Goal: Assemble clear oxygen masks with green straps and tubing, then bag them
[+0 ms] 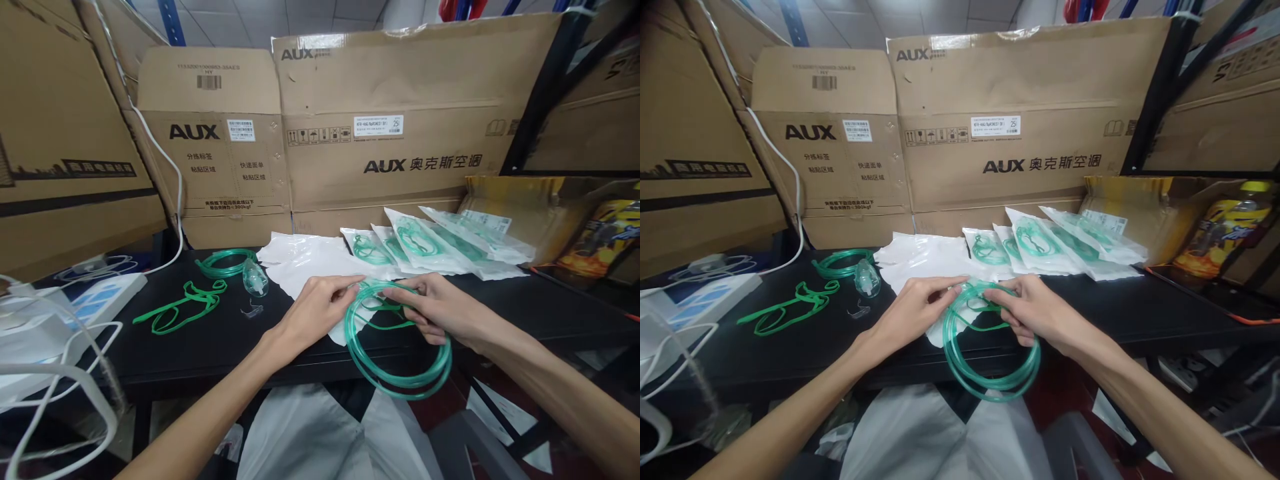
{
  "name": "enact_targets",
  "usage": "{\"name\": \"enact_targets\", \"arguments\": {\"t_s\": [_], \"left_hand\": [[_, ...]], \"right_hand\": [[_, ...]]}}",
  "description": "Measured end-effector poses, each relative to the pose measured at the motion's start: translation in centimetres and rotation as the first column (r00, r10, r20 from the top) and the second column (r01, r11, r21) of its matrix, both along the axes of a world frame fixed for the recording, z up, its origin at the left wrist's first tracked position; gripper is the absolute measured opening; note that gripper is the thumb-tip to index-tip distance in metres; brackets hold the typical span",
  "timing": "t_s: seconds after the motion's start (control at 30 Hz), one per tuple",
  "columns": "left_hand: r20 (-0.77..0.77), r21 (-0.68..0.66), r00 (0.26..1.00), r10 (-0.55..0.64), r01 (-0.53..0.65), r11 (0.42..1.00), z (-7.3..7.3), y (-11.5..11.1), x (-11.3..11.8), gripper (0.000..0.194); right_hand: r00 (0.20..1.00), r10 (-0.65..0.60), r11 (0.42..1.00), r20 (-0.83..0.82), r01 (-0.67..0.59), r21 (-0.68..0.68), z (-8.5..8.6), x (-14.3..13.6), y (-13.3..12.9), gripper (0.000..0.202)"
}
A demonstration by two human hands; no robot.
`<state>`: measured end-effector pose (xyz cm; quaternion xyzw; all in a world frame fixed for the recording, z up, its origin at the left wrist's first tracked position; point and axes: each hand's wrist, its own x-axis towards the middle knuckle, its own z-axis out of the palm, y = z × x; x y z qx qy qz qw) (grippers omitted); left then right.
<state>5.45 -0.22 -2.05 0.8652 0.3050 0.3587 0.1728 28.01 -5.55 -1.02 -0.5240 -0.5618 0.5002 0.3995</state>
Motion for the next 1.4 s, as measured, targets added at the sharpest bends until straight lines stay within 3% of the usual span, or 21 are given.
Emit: {"name": "enact_targets", "arguments": {"t_s": [0.13,0.33,0.43,0.6,0.63,0.77,0.87,0.97,1.1,1.2,1.3,1.4], "left_hand": [[0.072,-0.024,0.997,0.001,0.001,1.0,0.4,-0.4,0.3,0.034],[0.09,-0.009,0.993,-0.077,0.079,0.997,0.1,-1.0,0.9,0.032],[0.062,-0.013,0.995,-0.081,0.082,0.997,0.1,-1.2,0.9,0.033],[-0.058,0.021,0.998,0.007,-0.006,1.0,-0.3,-0.8,0.5,0.038],[-0.085,0.027,0.996,0.04,-0.038,0.999,-0.4,-0.7,0.4,0.04],[-0.168,0.068,0.974,0.151,-0.141,0.988,-1.2,-0.7,0.6,0.051],[-0.189,0.105,0.962,0.196,-0.178,0.978,-1.3,-1.0,1.0,0.053],[-0.129,0.113,0.976,0.178,-0.164,0.98,-1.1,-1.2,1.3,0.04],[0.047,0.09,0.999,0.01,-0.015,0.996,-1.1,-1.3,1.5,0.033],[0.092,0.092,0.992,-0.081,0.072,0.993,-1.3,-1.3,1.5,0.031],[0.078,0.083,0.997,-0.024,0.017,0.996,-1.4,-1.2,1.6,0.03],[0.08,0.089,0.995,0.066,-0.073,0.993,-1.3,-1.2,1.7,0.03]], "right_hand": [[0.994,-0.026,0.999,-0.109,0.024,-0.021,-0.2,0.1,0.3,0.044],[0.956,-0.111,0.994,-0.272,0.107,-0.029,-2.7,-1.9,1.0,0.038],[0.937,-0.163,0.986,-0.31,0.164,-0.021,-3.1,-3.0,1.1,0.038],[0.939,-0.079,0.995,-0.336,0.054,-0.084,-2.1,-2.4,0.1,0.029],[0.933,-0.074,0.994,-0.353,0.042,-0.097,-2.0,-1.9,-0.4,0.032],[0.883,-0.166,0.986,-0.438,0.146,-0.08,-2.6,-0.1,-2.8,0.079],[0.842,-0.166,0.986,-0.513,0.155,-0.065,-3.5,0.0,-4.2,0.086],[0.806,-0.156,0.987,-0.57,0.143,-0.069,-3.9,-1.0,-4.5,0.084],[0.77,-0.152,0.983,-0.62,0.183,-0.013,-4.0,-2.6,-3.2,0.08],[0.778,-0.103,0.983,-0.619,0.174,0.054,-4.0,-3.1,-2.1,0.061],[0.83,-0.056,0.994,-0.554,0.099,0.047,-3.7,-2.8,-2.2,0.04],[0.893,-0.037,0.999,-0.448,0.037,-0.011,-3.0,-1.9,-3.4,0.037]]}}
